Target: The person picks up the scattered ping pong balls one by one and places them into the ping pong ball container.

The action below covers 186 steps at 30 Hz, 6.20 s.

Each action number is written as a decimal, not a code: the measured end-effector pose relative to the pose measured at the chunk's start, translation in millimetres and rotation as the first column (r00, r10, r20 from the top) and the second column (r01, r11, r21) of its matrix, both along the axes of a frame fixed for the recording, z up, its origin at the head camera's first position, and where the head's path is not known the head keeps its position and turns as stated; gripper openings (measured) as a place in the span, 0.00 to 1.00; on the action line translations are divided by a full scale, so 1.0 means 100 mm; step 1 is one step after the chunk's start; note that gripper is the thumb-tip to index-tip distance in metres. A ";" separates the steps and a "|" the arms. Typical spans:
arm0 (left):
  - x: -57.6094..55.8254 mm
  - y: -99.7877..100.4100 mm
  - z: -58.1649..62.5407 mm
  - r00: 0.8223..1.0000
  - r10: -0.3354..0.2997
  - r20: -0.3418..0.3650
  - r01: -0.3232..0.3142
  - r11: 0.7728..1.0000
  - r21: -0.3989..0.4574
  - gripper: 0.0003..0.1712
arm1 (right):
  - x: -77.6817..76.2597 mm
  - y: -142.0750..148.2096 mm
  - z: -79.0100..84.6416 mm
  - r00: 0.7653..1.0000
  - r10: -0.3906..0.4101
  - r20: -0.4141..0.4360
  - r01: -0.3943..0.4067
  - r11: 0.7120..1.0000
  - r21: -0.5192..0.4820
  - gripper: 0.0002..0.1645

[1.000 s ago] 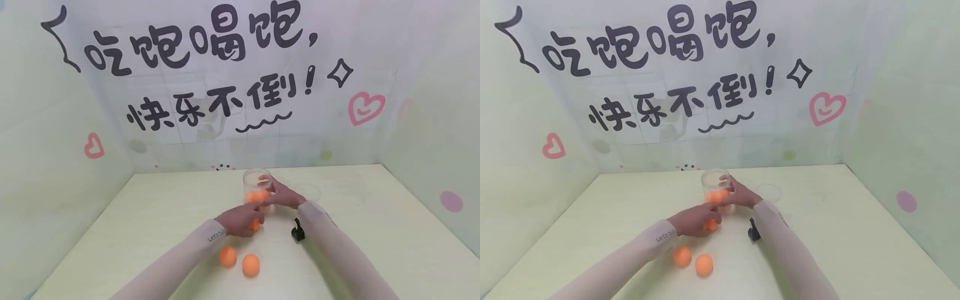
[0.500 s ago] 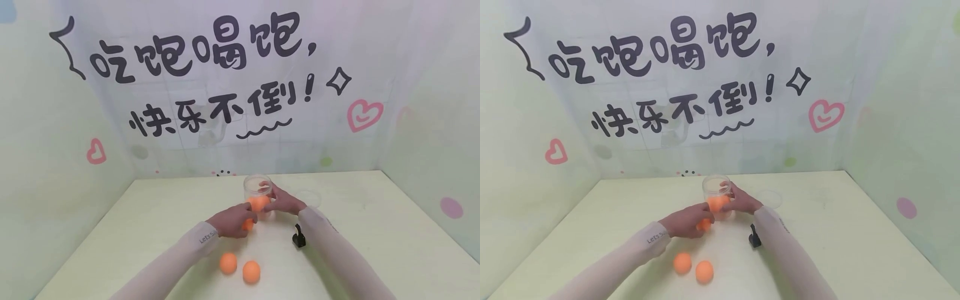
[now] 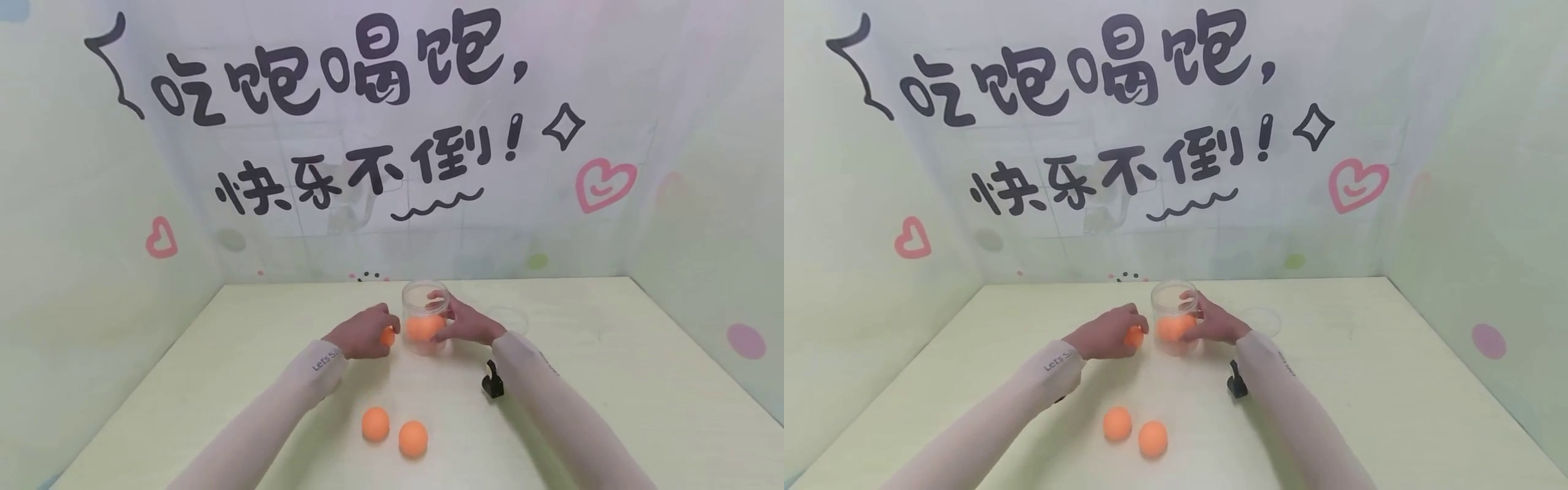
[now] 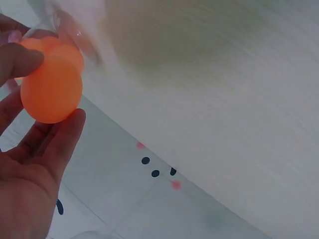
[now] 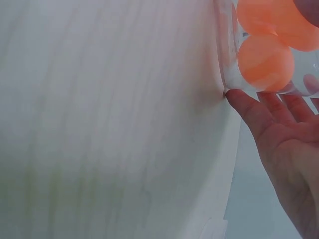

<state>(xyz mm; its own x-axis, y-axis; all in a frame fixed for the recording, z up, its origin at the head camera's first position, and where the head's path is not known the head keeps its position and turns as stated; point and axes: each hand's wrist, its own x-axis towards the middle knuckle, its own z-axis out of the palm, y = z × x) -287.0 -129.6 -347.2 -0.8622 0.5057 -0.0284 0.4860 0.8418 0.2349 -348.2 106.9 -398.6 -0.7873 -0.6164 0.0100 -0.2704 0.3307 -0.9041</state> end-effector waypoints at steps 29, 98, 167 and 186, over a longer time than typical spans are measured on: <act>-0.34 0.18 0.59 0.983 0.060 -0.173 -0.021 0.976 0.218 0.16 | -0.03 0.03 -0.04 0.999 0.038 0.011 -0.038 0.999 -0.020 0.47; -0.53 0.69 0.43 1.000 -0.004 -0.027 0.005 0.999 0.038 0.15 | -0.01 0.03 -0.05 1.000 -0.014 -0.017 0.015 0.999 0.039 0.57; 0.06 -0.34 0.46 0.995 -0.046 0.090 0.051 0.998 -0.046 0.25 | 0.00 -0.05 -0.02 0.983 -0.040 -0.179 0.062 0.991 0.122 0.45; 0.73 -0.15 -0.11 0.948 -0.215 0.236 0.228 0.973 -0.026 0.37 | 0.01 0.00 -0.07 0.976 -0.024 -0.214 0.049 0.992 0.113 0.45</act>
